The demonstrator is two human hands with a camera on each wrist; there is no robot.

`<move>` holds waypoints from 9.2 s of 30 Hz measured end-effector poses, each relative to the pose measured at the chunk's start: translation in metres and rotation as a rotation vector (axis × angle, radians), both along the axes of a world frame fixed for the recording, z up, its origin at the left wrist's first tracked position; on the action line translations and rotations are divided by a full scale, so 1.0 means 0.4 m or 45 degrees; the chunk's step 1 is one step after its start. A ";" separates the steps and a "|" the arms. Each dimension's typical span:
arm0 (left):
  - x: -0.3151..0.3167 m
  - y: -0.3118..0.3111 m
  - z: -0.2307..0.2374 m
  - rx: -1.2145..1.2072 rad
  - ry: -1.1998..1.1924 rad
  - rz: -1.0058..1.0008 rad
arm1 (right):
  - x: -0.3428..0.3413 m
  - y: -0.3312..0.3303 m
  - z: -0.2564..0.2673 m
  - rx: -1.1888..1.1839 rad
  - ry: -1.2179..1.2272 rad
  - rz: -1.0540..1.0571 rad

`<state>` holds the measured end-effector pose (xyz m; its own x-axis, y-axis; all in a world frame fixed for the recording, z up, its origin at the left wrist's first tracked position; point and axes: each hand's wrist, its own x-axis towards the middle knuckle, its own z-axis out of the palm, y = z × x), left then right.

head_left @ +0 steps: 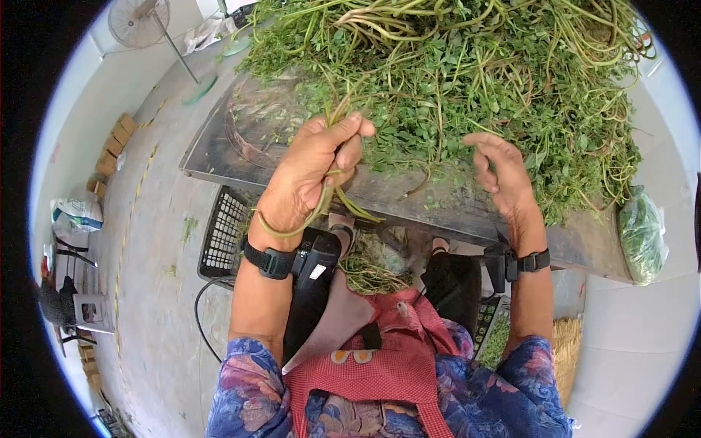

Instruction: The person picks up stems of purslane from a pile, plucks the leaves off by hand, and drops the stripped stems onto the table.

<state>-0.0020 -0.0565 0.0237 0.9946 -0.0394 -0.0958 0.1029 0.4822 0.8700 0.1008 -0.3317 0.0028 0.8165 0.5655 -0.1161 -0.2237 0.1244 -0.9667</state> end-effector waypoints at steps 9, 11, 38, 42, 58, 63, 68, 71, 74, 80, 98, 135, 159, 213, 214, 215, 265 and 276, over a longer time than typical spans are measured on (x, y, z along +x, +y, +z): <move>-0.005 -0.005 0.017 0.020 -0.059 0.252 | -0.065 0.145 -0.033 -1.087 -1.294 -0.159; -0.009 0.003 0.023 -0.019 -0.038 0.247 | -0.075 0.163 -0.024 -1.384 -1.238 -0.136; 0.010 -0.099 -0.050 0.149 -0.019 -0.135 | -0.113 0.132 0.000 0.423 0.202 0.440; 0.012 -0.107 -0.046 0.238 -0.004 0.063 | -0.117 0.147 -0.016 0.296 0.183 0.321; 0.034 -0.049 -0.041 0.179 0.025 0.315 | -0.215 0.182 0.069 -0.349 -0.595 0.250; 0.025 -0.067 -0.041 0.178 -0.023 0.299 | -0.037 0.111 0.020 -0.823 -0.991 -0.173; 0.024 -0.099 -0.042 0.162 -0.037 0.267 | -0.049 0.135 0.021 -0.366 -0.599 -0.361; 0.021 -0.106 -0.033 0.241 -0.040 0.249 | -0.068 0.156 0.021 0.060 -0.094 -0.293; 0.019 -0.106 -0.037 0.198 -0.034 0.252 | -0.067 0.177 0.012 0.004 -0.467 -0.605; 0.016 -0.100 -0.036 0.177 -0.024 0.216 | -0.041 0.159 0.031 -0.540 -1.072 -0.241; 0.023 -0.088 -0.047 0.189 -0.038 0.106 | -0.133 0.104 0.149 -0.376 -1.124 -0.572; 0.016 -0.032 -0.022 0.133 -0.120 0.278 | -0.040 0.017 0.085 -1.361 -1.582 -0.361; -0.003 -0.079 -0.025 0.392 -0.224 -0.051 | 0.001 0.109 0.096 0.248 0.207 0.081; -0.031 -0.077 0.021 0.673 -0.048 0.047 | 0.030 0.062 0.001 -1.337 -1.716 -0.538; -0.024 -0.073 0.012 0.669 -0.073 0.092 | 0.059 0.050 0.003 -1.292 -1.847 -0.603; -0.026 -0.072 0.010 0.659 -0.064 0.084 | 0.067 0.029 -0.001 -1.305 -1.839 -0.594; -0.011 -0.079 -0.003 0.364 0.049 0.027 | 0.016 0.053 -0.028 0.482 0.061 -0.308; -0.003 -0.085 -0.005 0.416 0.053 0.033 | 0.019 0.044 0.030 0.508 -0.122 0.013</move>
